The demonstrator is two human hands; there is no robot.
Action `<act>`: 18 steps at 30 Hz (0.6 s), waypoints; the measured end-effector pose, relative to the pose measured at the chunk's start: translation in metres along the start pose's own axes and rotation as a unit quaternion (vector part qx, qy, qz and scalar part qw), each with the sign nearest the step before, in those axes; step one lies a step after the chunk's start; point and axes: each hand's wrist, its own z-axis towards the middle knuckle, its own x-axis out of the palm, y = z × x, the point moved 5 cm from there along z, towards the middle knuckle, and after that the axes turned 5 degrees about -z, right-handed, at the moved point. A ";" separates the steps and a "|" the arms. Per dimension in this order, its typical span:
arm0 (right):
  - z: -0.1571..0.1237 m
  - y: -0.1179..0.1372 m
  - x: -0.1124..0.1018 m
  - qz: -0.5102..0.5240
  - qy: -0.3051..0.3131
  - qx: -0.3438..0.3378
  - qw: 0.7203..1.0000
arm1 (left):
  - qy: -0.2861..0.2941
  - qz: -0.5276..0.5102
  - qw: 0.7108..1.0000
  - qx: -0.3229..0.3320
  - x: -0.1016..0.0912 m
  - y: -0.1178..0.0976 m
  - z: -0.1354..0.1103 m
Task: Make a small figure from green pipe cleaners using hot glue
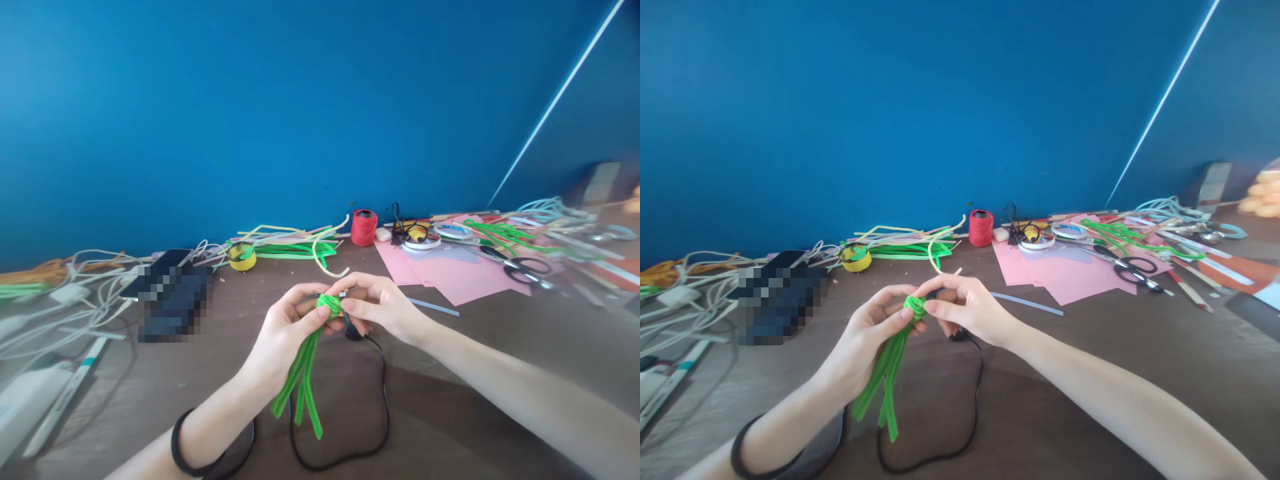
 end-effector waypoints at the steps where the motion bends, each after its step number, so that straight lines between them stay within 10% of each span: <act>1: 0.000 0.000 0.000 -0.007 -0.001 0.001 1.000 | 0.001 0.002 1.000 -0.002 0.000 0.000 0.000; 18: -0.003 0.012 -0.003 -0.062 -0.018 -0.005 0.998 | 0.020 -0.030 0.999 -0.023 0.000 0.000 0.000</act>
